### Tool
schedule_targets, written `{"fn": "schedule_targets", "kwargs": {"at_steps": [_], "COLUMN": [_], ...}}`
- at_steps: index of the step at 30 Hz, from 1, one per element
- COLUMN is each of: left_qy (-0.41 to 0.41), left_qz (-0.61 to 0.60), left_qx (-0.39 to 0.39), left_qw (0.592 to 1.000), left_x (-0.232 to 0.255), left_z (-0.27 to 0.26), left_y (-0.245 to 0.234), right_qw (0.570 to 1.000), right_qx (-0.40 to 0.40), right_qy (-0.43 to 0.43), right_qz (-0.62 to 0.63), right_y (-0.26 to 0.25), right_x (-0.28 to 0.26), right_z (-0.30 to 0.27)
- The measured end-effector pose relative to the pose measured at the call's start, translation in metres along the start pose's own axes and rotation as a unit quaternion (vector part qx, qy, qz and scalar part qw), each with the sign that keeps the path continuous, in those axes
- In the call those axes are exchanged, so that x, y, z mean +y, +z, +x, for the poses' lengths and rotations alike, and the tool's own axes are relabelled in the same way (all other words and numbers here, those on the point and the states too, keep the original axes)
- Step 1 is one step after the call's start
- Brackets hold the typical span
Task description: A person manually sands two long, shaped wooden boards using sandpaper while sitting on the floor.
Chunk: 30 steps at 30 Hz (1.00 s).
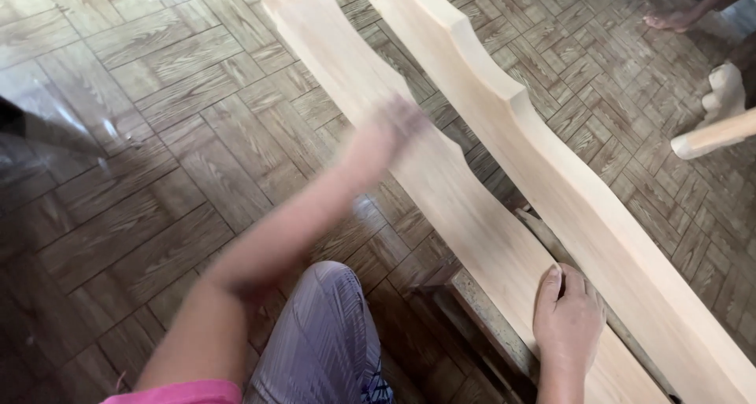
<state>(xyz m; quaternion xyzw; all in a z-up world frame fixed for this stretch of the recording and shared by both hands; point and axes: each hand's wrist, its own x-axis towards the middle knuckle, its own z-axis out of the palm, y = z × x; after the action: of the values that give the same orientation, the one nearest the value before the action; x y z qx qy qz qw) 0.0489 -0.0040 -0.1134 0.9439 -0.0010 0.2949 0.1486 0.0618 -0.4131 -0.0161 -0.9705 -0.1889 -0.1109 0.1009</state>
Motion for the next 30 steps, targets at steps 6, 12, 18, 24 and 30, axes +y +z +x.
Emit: {"fn": "schedule_targets", "kwargs": {"at_steps": [6,12,18,24,30], "left_qy": [0.184,0.166,-0.137,-0.025,0.138], "left_qz": [-0.179,-0.062,-0.009,-0.039,-0.124], "left_qx": [0.022,0.038,0.071,0.135,0.117], "left_qw": [0.966,0.983,0.988,0.990,0.976], "left_x": [0.193,0.055,-0.049,0.060,0.152], "left_z": [-0.043,-0.047,-0.017,-0.021,-0.078], "left_y": [-0.061,-0.036,-0.075,-0.078,-0.033], "right_qw": [0.999,0.999,1.000,0.999,0.999], "right_qx": [0.029,-0.005,0.023,0.029,-0.012], "right_qy": [-0.017,0.035,0.005,-0.004,0.046], "right_qz": [0.016,0.021,0.022,0.014,0.018], "right_y": [0.007,-0.005,0.004,0.005,-0.005], "right_x": [0.006,-0.006,0.003,0.004,-0.009], "right_z": [-0.001,-0.003,-0.003,-0.002,-0.003]}}
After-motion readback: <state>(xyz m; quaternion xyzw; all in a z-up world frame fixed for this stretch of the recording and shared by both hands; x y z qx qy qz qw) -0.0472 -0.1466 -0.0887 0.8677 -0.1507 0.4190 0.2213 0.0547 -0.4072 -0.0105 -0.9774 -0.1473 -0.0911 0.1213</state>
